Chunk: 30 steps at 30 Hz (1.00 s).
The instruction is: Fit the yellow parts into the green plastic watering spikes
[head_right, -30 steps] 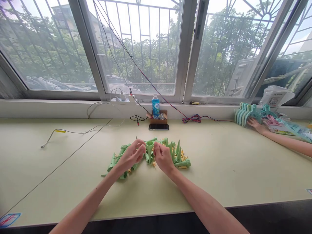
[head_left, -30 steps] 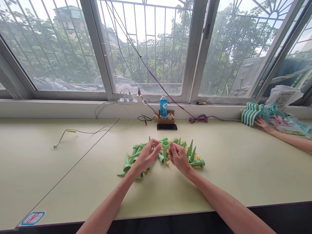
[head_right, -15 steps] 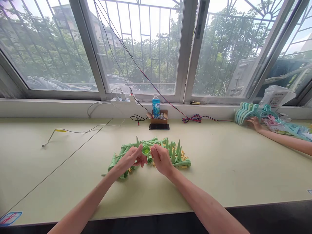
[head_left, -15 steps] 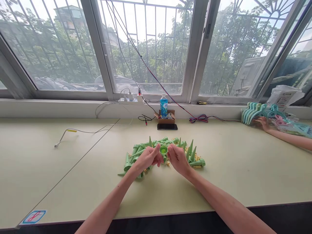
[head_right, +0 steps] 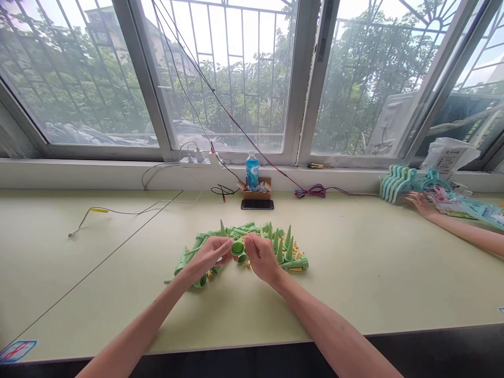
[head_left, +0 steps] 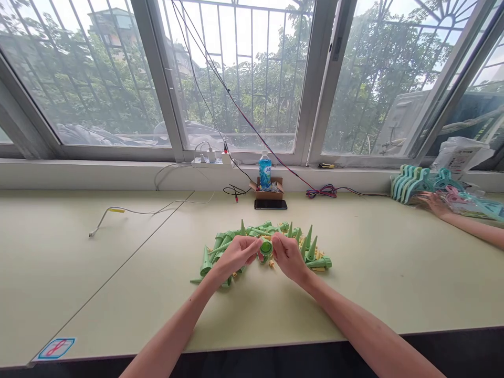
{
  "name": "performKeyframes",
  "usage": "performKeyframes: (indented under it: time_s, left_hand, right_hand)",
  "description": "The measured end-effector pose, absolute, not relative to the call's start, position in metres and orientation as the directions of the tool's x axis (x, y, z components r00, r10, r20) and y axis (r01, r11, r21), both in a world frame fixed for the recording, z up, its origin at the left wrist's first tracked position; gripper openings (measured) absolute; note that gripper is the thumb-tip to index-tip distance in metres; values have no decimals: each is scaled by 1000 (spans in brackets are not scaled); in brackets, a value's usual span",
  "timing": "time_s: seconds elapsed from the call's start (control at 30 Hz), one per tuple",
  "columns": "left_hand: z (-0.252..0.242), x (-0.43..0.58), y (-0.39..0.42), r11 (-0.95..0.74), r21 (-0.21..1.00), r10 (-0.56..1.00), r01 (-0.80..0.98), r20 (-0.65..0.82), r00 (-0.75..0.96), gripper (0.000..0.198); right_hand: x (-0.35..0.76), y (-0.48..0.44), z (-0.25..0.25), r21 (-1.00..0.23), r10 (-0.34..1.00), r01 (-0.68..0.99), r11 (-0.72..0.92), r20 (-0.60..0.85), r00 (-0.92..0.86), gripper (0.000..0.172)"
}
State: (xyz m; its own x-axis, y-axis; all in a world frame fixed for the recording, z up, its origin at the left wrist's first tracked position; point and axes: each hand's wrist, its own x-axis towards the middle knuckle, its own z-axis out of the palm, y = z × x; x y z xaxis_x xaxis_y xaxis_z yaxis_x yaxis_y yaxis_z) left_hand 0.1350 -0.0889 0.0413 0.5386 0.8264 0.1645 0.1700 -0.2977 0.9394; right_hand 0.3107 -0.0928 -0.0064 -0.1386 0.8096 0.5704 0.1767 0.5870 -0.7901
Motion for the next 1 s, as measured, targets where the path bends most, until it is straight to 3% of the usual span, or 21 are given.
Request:
performKeyframes:
  time_s: [0.13,0.27,0.7,1.0]
  left_hand:
    - [45,135,-91,-314,935,824,166,182,536,35]
    - [46,134,-92,-368,907,815,207,207,541,27]
    - [31,134,-86,-507,817,787,274,308,535,27]
    - [36,139,-88,-412,890,821,196,269,504,32]
  right_hand:
    - [309,-92,-5,-829,842,145,540,528,-112,49]
    - [308,-91,-4,-863,873,134,487,478,-98,51]
    - [307,-89,-6,-882,899,174,437,433,-63,58]
    - [305,-89,-5,-863,888,221,455,456,-47,59]
